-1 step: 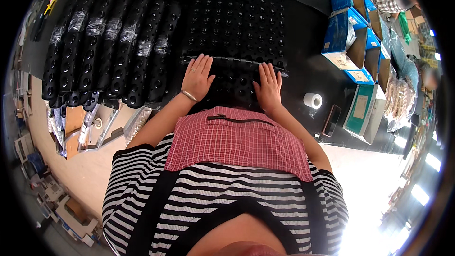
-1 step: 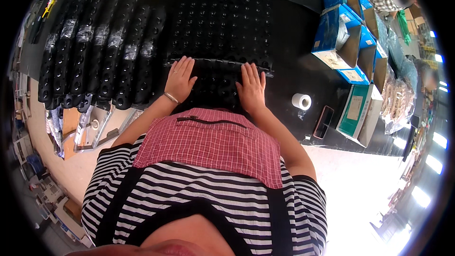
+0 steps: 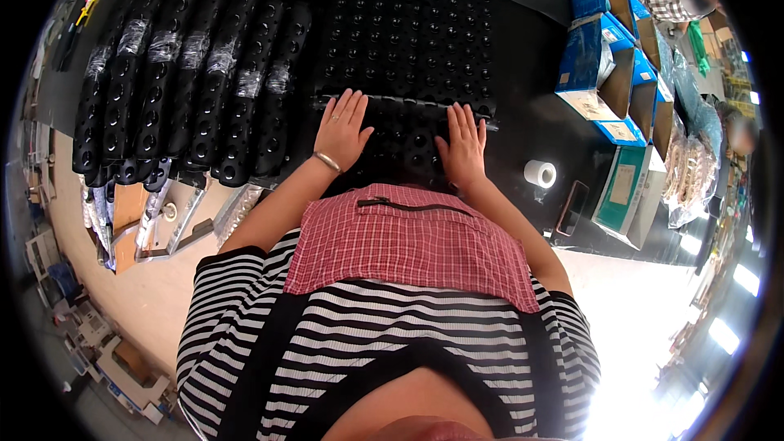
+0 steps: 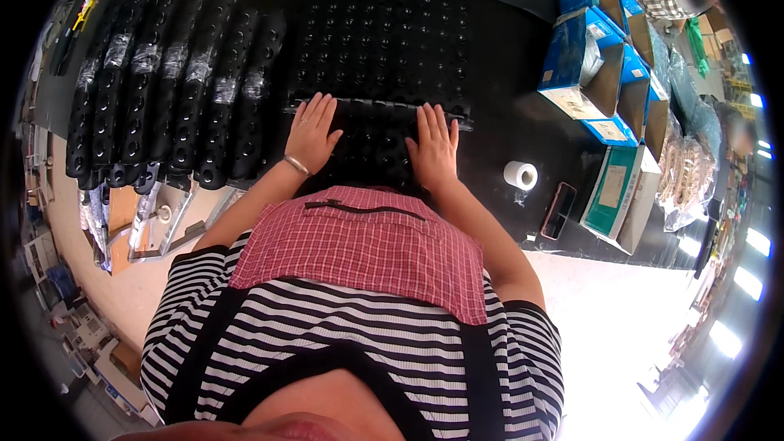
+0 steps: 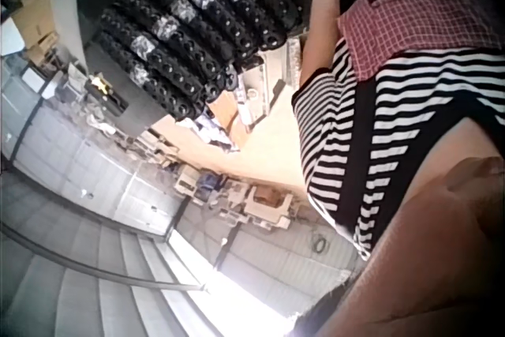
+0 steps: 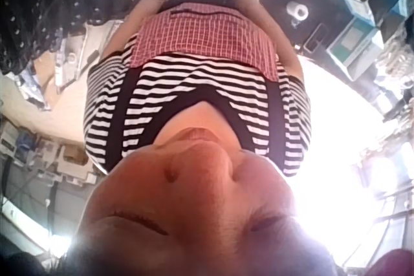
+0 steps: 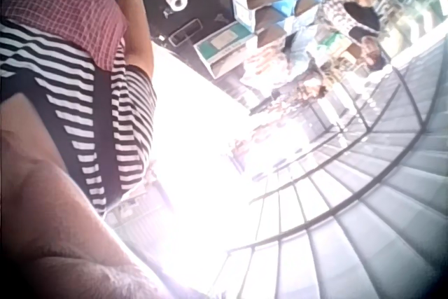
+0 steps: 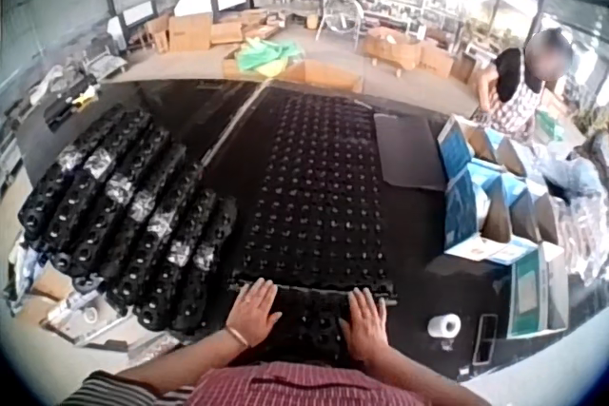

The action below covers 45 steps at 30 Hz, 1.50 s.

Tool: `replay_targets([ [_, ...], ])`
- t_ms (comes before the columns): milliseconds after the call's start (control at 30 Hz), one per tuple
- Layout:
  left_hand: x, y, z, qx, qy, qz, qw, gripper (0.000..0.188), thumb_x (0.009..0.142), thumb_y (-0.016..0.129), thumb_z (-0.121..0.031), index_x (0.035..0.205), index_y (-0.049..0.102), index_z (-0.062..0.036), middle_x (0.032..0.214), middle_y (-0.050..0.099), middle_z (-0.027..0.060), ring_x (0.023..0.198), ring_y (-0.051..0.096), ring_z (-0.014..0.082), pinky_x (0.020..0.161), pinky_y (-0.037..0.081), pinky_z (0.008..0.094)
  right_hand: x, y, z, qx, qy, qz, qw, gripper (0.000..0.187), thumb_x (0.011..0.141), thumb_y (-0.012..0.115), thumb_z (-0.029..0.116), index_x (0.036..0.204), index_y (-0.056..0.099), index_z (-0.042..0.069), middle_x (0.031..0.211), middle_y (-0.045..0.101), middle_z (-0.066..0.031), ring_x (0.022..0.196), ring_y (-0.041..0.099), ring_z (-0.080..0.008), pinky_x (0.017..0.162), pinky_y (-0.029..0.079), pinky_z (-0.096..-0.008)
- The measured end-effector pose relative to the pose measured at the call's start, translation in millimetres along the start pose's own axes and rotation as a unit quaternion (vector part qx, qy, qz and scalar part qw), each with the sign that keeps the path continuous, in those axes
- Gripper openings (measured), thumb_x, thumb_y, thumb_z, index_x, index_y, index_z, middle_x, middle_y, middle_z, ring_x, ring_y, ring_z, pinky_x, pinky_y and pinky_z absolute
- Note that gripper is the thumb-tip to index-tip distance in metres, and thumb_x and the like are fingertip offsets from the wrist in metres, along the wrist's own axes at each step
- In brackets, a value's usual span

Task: The person rolls black plastic sheets into cylinders, secures them with tape, and stacks the finished rolls on an assembly table or places them into a large cardboard box.

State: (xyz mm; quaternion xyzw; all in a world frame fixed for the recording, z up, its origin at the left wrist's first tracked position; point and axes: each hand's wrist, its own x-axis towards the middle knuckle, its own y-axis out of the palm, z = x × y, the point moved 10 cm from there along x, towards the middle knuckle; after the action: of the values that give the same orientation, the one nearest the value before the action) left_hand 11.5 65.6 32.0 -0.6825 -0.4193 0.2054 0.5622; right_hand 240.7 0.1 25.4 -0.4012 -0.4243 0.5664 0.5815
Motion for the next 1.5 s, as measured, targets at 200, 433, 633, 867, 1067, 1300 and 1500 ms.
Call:
replay_targets([
  [200,58.6,6.9,18.1,0.042,-0.013,-0.002,0.999,0.070,0.099,0.057,-0.041,0.153,0.040,-0.0005,0.162,0.037,0.0162,0.153,0.030,0.0323,0.123,0.025,0.0544,71.5,5.9,-17.2,-0.037,0.024,0.004,0.999,0.073,0.103,0.049,0.053,0.159,0.035,0.008,0.166,0.032,-0.0098,0.157,0.020,-0.0294,0.126,0.012,-0.0547],
  [433,134.0,22.1,53.4,0.127,-0.052,0.044,0.990,0.063,0.106,0.041,-0.051,0.159,0.035,-0.0177,0.168,0.029,0.0084,0.156,0.024,0.0269,0.123,0.021,0.0568,152.2,-0.4,-35.4,-0.101,0.042,0.009,0.994,0.070,0.105,0.038,0.062,0.162,0.033,0.021,0.170,0.025,-0.0053,0.158,0.016,-0.0281,0.126,0.009,-0.0554],
  [633,170.5,29.8,68.2,0.159,-0.079,0.071,0.982,0.061,0.108,0.036,-0.051,0.162,0.030,-0.0231,0.169,0.025,0.0059,0.158,0.019,0.0251,0.125,0.018,0.0554,179.8,-6.7,-41.2,-0.086,0.044,-0.055,0.994,0.062,0.105,0.049,0.050,0.156,0.042,0.016,0.164,0.038,-0.0059,0.155,0.026,-0.0252,0.126,0.015,-0.0504],
  [867,173.6,18.0,62.4,0.127,-0.062,0.008,0.990,0.057,0.105,0.050,-0.042,0.155,0.042,-0.0170,0.162,0.039,0.0064,0.153,0.029,0.0258,0.123,0.022,0.0573,161.3,8.6,-19.7,-0.090,0.017,0.016,0.996,0.068,0.105,0.036,0.062,0.159,0.040,0.020,0.166,0.033,-0.0064,0.156,0.023,-0.0303,0.126,0.014,-0.0532],
  [1067,141.6,9.1,31.8,0.051,-0.018,-0.022,0.998,0.062,0.097,0.065,-0.035,0.150,0.048,-0.0104,0.154,0.049,0.0089,0.147,0.041,0.0298,0.119,0.027,0.0584,204.2,3.1,-37.9,-0.112,0.032,-0.008,0.993,0.070,0.104,0.034,0.065,0.160,0.036,0.023,0.169,0.027,-0.0051,0.158,0.018,-0.0290,0.126,0.013,-0.0546],
  [1300,196.3,26.7,64.3,0.115,-0.071,0.019,0.991,0.063,0.104,0.048,-0.053,0.155,0.042,-0.0166,0.162,0.039,0.0081,0.152,0.030,0.0294,0.121,0.025,0.0577,222.6,-15.9,-35.0,-0.002,0.000,-0.092,0.996,0.054,0.101,0.061,0.040,0.148,0.050,0.015,0.158,0.045,-0.0075,0.151,0.035,-0.0275,0.123,0.021,-0.0525],
  [1500,227.7,21.7,70.7,0.086,-0.030,-0.017,0.996,0.060,0.099,0.057,-0.054,0.145,0.053,-0.0164,0.148,0.050,0.0074,0.142,0.042,0.0282,0.116,0.034,0.0525,191.4,-15.3,-23.0,-0.003,-0.087,-0.084,0.993,0.058,0.091,0.073,0.039,0.142,0.056,0.016,0.150,0.054,-0.0066,0.142,0.045,-0.0280,0.119,0.027,-0.0517],
])
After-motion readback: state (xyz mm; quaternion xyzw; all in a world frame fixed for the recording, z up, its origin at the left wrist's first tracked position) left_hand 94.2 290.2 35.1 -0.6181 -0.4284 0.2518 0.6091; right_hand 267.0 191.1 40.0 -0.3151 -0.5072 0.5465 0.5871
